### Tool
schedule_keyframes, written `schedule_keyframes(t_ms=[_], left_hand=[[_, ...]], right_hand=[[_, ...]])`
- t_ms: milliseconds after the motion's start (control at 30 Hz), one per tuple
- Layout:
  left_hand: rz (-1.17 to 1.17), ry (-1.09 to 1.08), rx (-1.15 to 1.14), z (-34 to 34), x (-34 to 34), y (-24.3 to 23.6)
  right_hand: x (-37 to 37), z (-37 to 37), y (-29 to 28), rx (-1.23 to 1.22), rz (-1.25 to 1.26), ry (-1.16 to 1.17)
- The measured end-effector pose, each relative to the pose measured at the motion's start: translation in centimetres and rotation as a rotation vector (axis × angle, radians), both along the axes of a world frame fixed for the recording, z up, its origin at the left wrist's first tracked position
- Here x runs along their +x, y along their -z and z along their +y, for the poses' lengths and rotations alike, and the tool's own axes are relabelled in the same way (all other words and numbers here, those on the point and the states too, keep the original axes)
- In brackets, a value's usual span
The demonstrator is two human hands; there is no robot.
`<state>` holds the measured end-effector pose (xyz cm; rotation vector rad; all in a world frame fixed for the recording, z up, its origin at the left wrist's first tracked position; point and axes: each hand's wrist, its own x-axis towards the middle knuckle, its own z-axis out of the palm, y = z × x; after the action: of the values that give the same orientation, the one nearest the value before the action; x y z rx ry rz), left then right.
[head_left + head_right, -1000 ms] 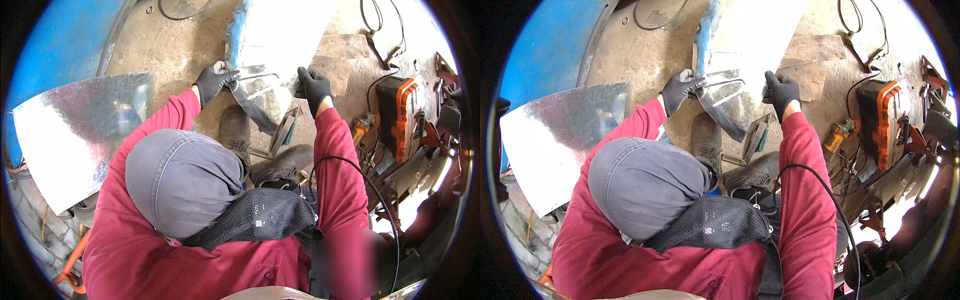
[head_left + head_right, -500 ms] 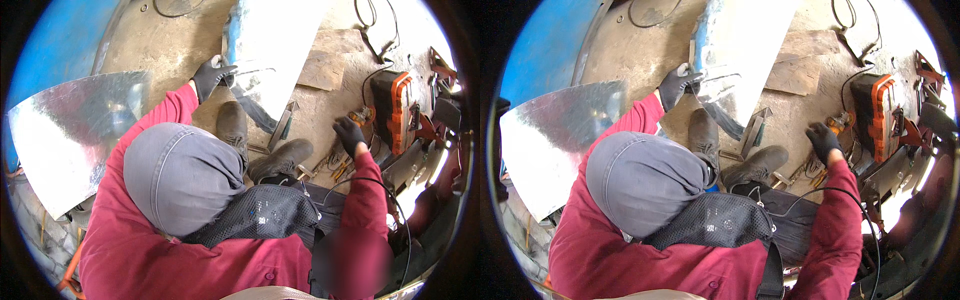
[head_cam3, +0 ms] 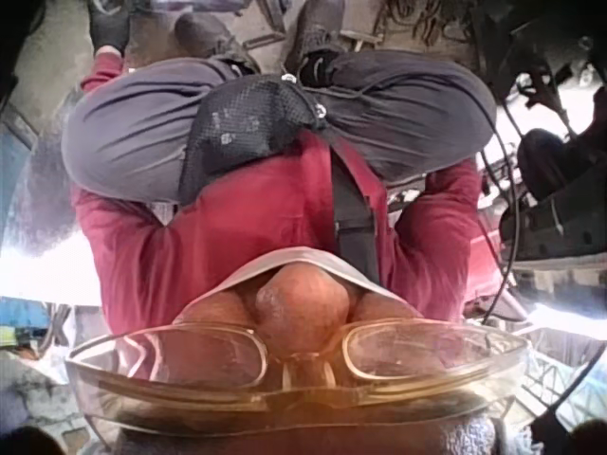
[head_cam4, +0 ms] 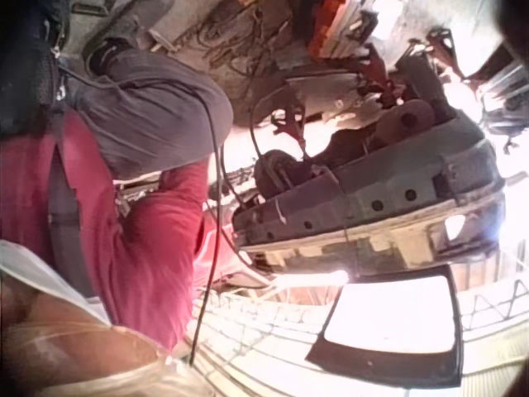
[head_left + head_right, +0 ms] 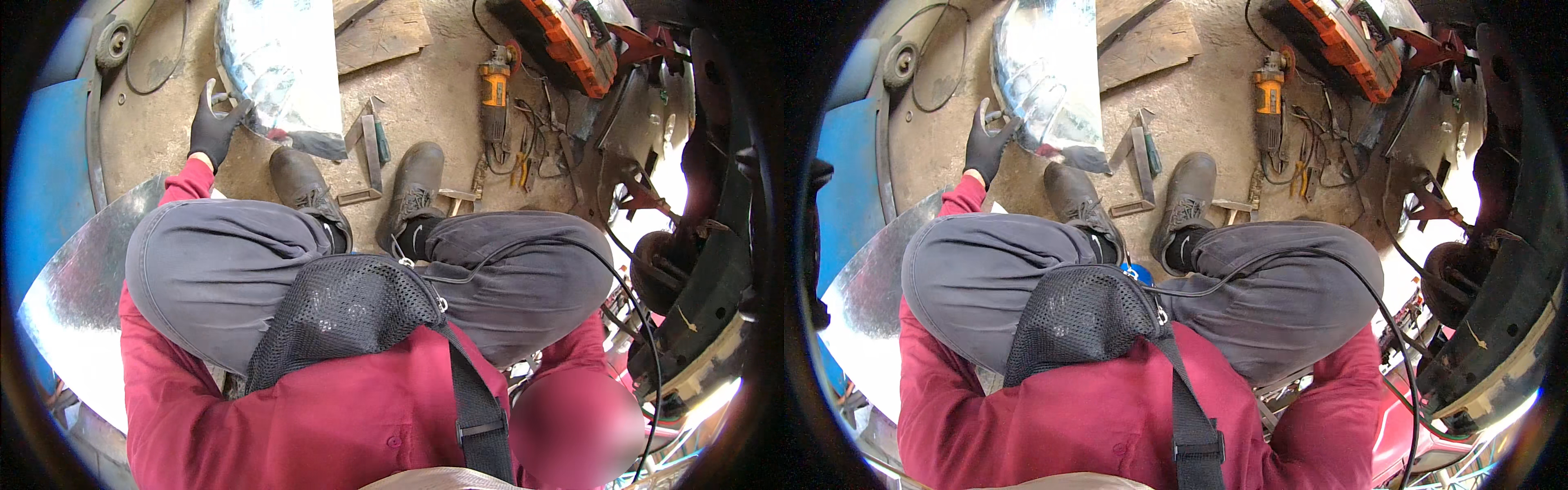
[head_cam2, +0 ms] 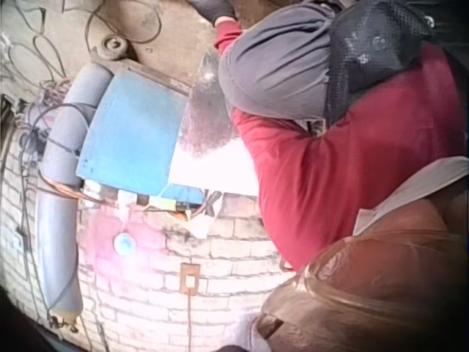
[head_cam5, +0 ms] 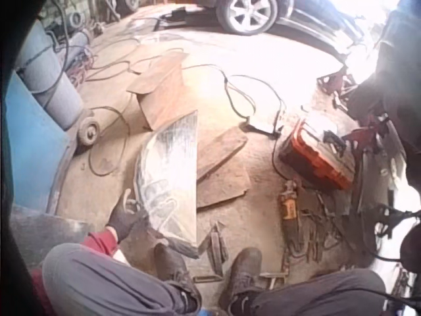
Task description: The person sits on the floor and uses a hammer and a metal block to shape a curved metal sheet. They repeatedly strike the metal sheet, repositioning it to work on different areas.
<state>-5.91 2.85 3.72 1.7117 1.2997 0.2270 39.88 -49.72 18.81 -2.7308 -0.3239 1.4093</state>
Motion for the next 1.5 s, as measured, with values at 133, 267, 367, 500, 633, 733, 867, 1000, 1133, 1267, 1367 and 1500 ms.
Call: schedule_keyframes(t_ms=[133, 267, 367, 500, 633, 733, 867, 1000, 1133, 1267, 1367, 1500], left_hand=[[0.192, 0.173, 0.217, 1.1, -0.7, -1.7], [0.349, 0.491, 0.429, 1.6, 3.6, -4.8], [0.569, 0.633, 0.400, 2.3, 5.7, -9.5], [0.650, 0.806, 0.428, 4.0, 6.9, -8.9], [0.637, 0.830, 0.455, 4.6, 7.0, -8.4], [0.646, 0.867, 0.453, 4.8, 7.4, -8.9], [0.739, 0.858, 0.378, 4.8, 8.9, -8.7], [0.763, 0.750, 0.373, 3.5, 9.2, -9.7], [0.641, 0.626, 0.427, 1.5, 6.4, -5.8], [0.619, 0.486, 0.282, -0.2, 7.0, -6.1], [0.682, 0.389, 0.255, -0.2, 6.0, -7.6], [0.596, 0.336, 0.152, -0.2, 6.2, -6.6]], right_hand=[[-5.6, 0.6, 6.8, 0.070, -0.133, -0.175], [-7.7, 0.5, 9.2, 0.069, -0.232, -0.199], [-8.0, 2.6, 11.5, 0.095, -0.240, -0.247], [-8.0, 4.1, 13.4, 0.100, -0.244, -0.287], [-7.6, 5.0, 15.6, 0.108, -0.240, -0.309], [-8.0, 5.9, 16.8, 0.119, -0.231, -0.317], [-7.0, 4.6, 16.6, 0.116, -0.261, -0.332], [-7.5, 5.2, 17.1, 0.182, -0.293, -0.340], [-8.2, 3.4, 16.6, 0.247, -0.342, -0.327], [-6.4, 2.0, 17.5, 0.441, -0.442, -0.386], [-6.2, 9.0, 16.4, 0.548, -0.310, -0.376], [-5.6, 17.6, 14.7, 0.639, -0.176, -0.555]])
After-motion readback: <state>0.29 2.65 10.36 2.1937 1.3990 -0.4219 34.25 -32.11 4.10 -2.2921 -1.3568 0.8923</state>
